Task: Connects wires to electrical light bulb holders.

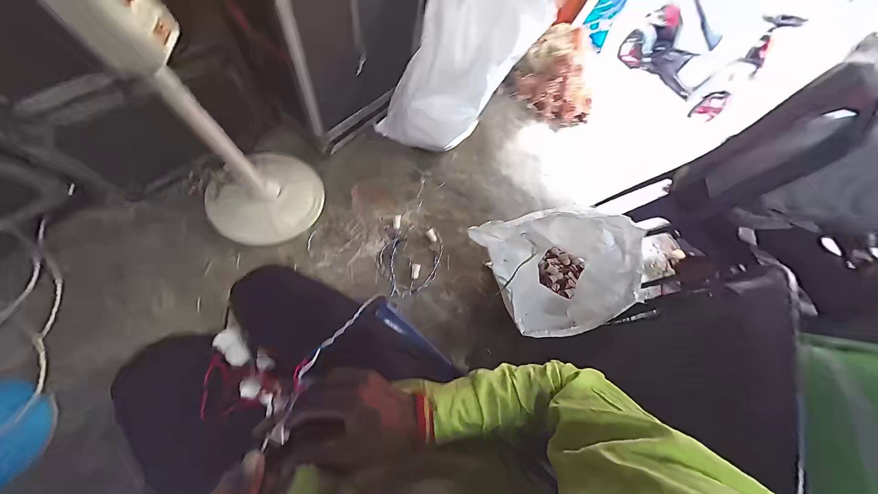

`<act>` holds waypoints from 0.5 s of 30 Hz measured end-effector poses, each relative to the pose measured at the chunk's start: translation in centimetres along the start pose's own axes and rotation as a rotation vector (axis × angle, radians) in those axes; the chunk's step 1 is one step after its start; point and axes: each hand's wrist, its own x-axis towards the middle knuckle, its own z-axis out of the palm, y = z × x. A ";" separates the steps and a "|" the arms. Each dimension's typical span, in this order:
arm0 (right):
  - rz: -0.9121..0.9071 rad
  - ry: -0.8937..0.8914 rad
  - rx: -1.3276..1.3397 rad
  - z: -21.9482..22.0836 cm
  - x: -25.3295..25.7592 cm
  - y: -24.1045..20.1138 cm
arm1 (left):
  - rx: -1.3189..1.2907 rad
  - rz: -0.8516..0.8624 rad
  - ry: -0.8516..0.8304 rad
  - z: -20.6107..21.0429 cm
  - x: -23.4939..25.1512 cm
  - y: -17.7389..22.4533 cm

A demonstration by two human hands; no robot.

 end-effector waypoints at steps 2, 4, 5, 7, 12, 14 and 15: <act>0.058 -0.056 -0.017 -0.5 -0.4 -0.5 | 0.041 -0.005 0.081 0.0 -0.9 -0.9; 0.111 -0.106 -0.006 -0.2 -0.1 -0.5 | 0.066 -0.016 0.194 -0.1 -1.0 -1.0; 0.120 -0.116 -0.004 0.1 0.1 -0.2 | 0.052 -0.032 0.229 -0.1 -0.9 -0.9; 0.132 -0.128 0.014 0.3 0.3 0.6 | -0.002 -0.074 0.257 0.0 -0.2 -0.6; 0.286 -0.148 0.199 0.6 0.4 0.6 | -0.204 -0.237 0.178 -0.5 0.4 0.1; 0.368 -0.125 0.308 0.8 0.6 0.3 | -0.206 -0.214 0.149 -0.8 0.3 -0.1; 0.425 -0.113 0.386 0.9 0.6 0.3 | -0.213 -0.191 0.142 -0.8 0.3 -0.3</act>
